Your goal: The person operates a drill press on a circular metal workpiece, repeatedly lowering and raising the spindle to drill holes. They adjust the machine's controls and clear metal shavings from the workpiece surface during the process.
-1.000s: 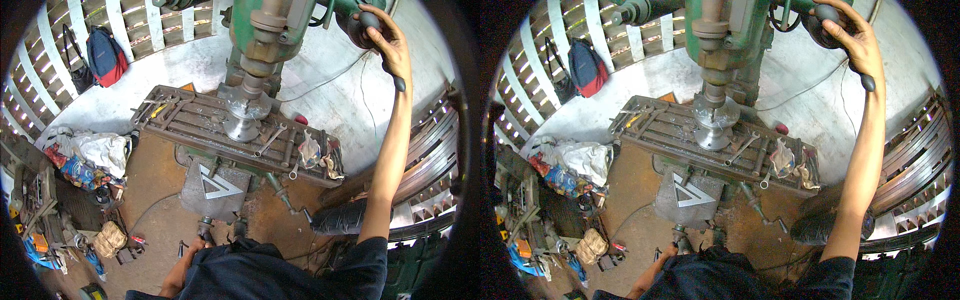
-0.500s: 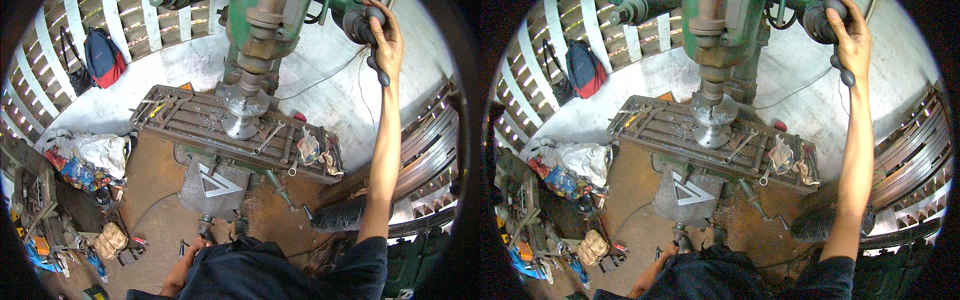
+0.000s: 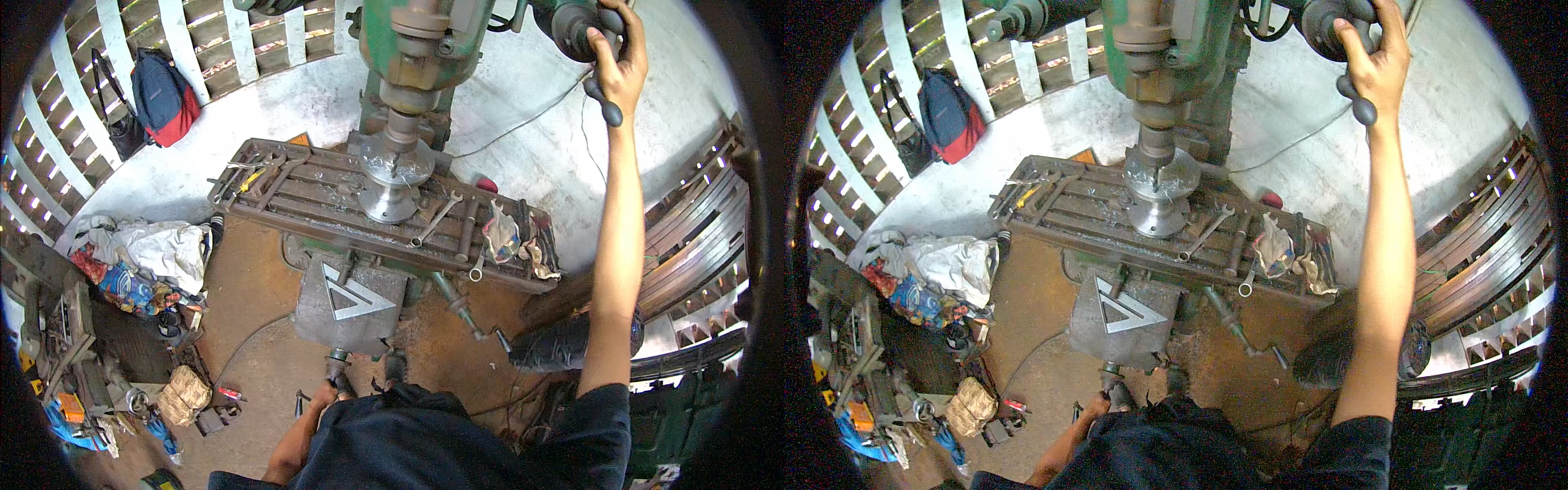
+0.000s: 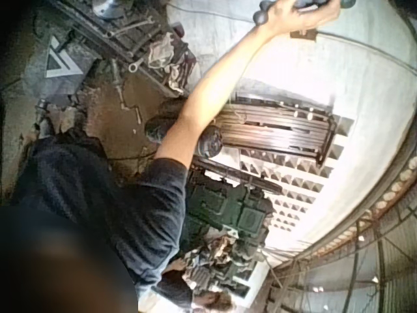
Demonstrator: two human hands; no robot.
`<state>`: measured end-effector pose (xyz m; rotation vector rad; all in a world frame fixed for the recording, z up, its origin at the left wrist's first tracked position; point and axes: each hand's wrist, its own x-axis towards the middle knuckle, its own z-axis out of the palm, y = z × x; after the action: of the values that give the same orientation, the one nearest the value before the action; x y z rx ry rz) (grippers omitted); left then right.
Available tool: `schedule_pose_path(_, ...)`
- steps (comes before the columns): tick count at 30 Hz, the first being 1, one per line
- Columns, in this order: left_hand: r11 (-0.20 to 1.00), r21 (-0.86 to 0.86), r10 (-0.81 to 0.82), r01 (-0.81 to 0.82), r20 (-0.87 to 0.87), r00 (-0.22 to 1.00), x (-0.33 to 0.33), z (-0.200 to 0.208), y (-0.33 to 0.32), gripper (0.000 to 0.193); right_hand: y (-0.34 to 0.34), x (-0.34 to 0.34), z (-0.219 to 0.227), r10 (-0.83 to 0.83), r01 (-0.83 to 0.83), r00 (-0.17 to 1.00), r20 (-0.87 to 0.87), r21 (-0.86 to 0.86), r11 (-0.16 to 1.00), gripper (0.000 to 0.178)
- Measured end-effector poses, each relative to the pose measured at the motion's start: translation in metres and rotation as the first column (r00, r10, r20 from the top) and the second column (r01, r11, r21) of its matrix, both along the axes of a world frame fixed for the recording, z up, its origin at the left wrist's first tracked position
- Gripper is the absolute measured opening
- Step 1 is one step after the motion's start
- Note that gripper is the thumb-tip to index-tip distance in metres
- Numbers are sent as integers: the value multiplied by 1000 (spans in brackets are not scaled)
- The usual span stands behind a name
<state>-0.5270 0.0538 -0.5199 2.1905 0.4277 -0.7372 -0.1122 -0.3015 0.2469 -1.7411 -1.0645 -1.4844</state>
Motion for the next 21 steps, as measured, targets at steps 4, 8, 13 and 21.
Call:
schedule_pose_path(4, 1000, -18, -14, 15, 73, 997, -4, -5, 1, 44, 11, 6, -13, 3, -16, 997, 82, 164, 986, 45)
schedule_pose_path(8, 996, -91, -2, 5, 39, 999, -3, 1, 4, 44, 16, 12, -19, -62, 27, 993, 101, 318, 948, 43)
schedule_pose_path(13, 997, -71, -7, 3, -50, 999, 4, 11, 4, 43, 3, -23, -3, -303, 337, 921, 246, -110, 935, 45)
schedule_pose_path(21, 990, -50, 130, -130, -12, 991, 2, 13, -3, 40, -31, -61, 33, -461, 472, 864, 201, -642, 604, 64)
